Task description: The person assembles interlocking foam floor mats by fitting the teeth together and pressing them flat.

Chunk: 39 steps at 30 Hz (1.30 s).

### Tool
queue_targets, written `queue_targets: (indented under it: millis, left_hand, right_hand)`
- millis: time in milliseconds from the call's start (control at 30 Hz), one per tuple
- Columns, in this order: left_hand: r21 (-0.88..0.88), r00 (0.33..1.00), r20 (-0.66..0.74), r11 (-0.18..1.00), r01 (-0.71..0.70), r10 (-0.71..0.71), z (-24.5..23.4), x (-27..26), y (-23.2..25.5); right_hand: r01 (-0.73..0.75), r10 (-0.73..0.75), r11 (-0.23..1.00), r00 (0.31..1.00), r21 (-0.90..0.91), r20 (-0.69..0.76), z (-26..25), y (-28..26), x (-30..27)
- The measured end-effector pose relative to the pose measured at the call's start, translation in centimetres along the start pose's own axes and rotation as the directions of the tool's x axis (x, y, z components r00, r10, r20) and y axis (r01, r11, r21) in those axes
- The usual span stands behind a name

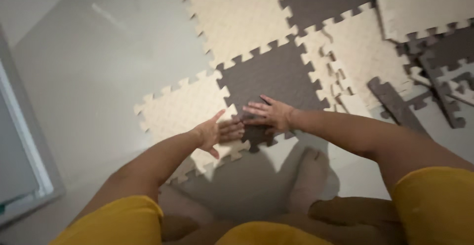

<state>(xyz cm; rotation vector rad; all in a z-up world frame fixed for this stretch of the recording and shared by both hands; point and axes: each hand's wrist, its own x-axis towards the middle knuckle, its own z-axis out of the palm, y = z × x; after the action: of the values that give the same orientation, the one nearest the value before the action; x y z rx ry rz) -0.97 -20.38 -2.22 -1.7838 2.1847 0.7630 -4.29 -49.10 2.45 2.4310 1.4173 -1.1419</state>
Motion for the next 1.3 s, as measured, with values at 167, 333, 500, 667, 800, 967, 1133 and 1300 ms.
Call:
queue_targets:
  millis: [167,333,500,667,800,967,1133,1300]
  left_hand:
    - [-0.222,0.821,0.301,0.802,0.555,-0.485,-6.6,1.9,-1.7]
    - [-0.403,0.580,0.554,0.417,0.815,-0.597,-10.0,6.3,-2.2]
    - [-0.733,0.618,0.473,0.108,0.671,-0.627,-12.0,15.8,-3.7]
    - [-0.838,0.774,0.215,0.294,0.459,-0.596,-19.6,24.8,-3.1]
    - [-0.876,0.868,0.108,0.366,0.314,-0.485,-25.9,27.6,-2.3]
    - [-0.852,0.888,0.087,0.428,0.301,-0.451,-29.3,28.5,-2.6]
    - [-0.767,0.862,0.219,0.465,0.441,-0.457,-30.2,28.4,-3.7]
    - [-0.775,0.863,0.191,0.467,0.424,-0.467,-30.1,26.8,-4.6]
  right_hand:
    - [-0.326,0.337,0.941,0.929,0.091,-0.152,0.3,8.5,-5.9]
    - [-0.714,0.789,0.589,0.609,0.377,-0.080,3.6,16.1,-14.2]
    - [-0.748,0.960,0.097,0.245,0.657,0.137,11.1,19.9,-21.0]
    - [-0.584,0.959,-0.241,-0.019,0.775,0.284,18.7,20.7,-24.6]
    - [-0.667,0.988,-0.150,-0.076,0.729,0.134,23.4,22.1,-26.3]
    - [-0.680,0.974,-0.224,-0.181,0.698,0.136,25.3,24.7,-26.6]
    - [-0.661,0.977,-0.119,-0.213,0.741,-0.033,25.6,25.0,-25.2]
    - [-0.575,0.981,-0.145,-0.191,0.805,0.040,23.0,25.0,-25.3]
